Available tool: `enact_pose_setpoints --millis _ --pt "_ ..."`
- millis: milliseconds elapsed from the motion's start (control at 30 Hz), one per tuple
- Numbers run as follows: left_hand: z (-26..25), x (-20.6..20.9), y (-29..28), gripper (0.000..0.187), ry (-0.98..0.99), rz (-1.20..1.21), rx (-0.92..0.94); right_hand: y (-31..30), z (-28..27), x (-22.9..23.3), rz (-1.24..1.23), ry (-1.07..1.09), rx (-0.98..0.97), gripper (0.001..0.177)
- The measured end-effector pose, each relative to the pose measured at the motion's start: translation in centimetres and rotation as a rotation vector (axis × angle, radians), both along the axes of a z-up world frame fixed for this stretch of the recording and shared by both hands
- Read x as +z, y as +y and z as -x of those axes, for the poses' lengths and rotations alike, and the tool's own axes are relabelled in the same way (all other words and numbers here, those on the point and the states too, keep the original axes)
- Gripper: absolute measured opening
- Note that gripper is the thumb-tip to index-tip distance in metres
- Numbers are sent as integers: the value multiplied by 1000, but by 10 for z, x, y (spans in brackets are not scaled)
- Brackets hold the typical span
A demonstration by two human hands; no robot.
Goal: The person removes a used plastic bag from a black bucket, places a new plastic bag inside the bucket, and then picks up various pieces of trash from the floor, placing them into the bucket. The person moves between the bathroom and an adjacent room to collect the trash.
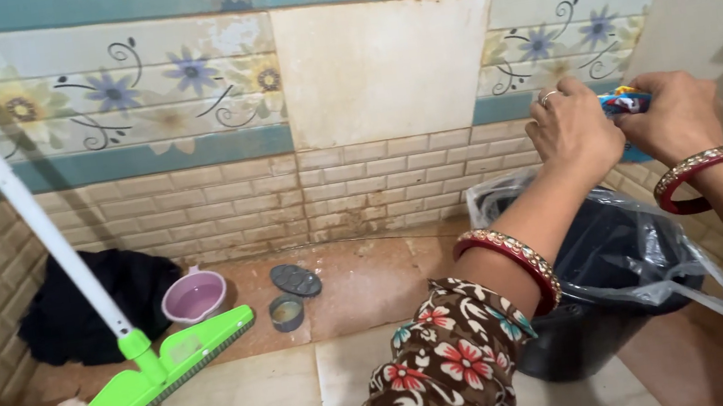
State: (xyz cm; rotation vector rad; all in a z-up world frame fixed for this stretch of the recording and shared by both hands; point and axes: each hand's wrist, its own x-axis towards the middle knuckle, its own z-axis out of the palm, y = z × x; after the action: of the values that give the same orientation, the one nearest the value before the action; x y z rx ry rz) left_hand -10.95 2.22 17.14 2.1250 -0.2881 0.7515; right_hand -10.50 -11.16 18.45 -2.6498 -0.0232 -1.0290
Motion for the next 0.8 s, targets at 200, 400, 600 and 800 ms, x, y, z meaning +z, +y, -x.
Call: enact_pose_setpoints --millis 200,400,600,800 --pt "4 -14 -25 90 106 46 -100 -29 -2 -17 -106 93 -107 39" --pt "-7 -52 -43 100 305 -83 -107 -40 -15 -68 -254 211 -98 44" --pt "-21 -90 -51 105 434 -172 -100 -48 -35 -115 -230 263 -113 44" --pt "-29 -119 -55 105 479 -250 -133 -51 -46 -147 -160 334 -190 45"
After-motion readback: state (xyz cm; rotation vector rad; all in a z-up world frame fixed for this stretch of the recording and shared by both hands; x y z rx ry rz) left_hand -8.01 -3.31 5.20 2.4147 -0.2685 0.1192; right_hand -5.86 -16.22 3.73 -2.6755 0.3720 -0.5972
